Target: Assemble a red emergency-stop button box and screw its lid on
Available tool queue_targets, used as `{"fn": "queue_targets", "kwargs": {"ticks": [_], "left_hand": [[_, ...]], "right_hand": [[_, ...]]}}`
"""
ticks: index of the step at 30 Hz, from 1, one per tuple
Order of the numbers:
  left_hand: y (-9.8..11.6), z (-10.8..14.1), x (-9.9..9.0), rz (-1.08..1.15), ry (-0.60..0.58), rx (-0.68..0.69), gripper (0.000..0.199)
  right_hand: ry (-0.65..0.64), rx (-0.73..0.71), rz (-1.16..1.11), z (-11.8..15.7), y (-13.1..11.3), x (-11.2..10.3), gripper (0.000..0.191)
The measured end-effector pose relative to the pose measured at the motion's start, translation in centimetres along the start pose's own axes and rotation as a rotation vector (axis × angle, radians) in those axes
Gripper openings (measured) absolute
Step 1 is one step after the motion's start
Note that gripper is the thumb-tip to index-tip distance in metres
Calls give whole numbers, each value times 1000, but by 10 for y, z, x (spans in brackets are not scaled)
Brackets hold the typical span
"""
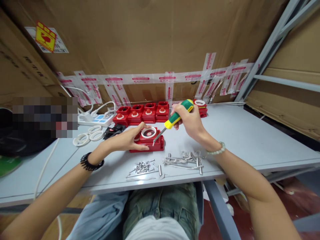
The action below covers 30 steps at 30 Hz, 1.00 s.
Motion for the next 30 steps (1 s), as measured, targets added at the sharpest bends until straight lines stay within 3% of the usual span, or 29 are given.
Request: {"fn": "queue_targets", "kwargs": {"ticks": [8, 16, 30], "left_hand": [[3, 1, -2, 1, -7, -29, 65], [3, 1, -2, 11, -10, -13, 63], [3, 1, -2, 22, 3, -10, 63]], "right_hand": [[254, -5, 5, -18, 11, -31, 21], [235, 30, 4, -25, 28, -30, 22], [213, 45, 130, -25, 28, -28, 22]]}}
Point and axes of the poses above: each hand's wrist, its own z-axis away from the middle knuckle, its own x-axis out of the palm, y = z × x, the point moved 6 cm from there along -z, towards the middle knuckle, and after that the axes turned 11 degrees about -y, right-handed, at the moved point
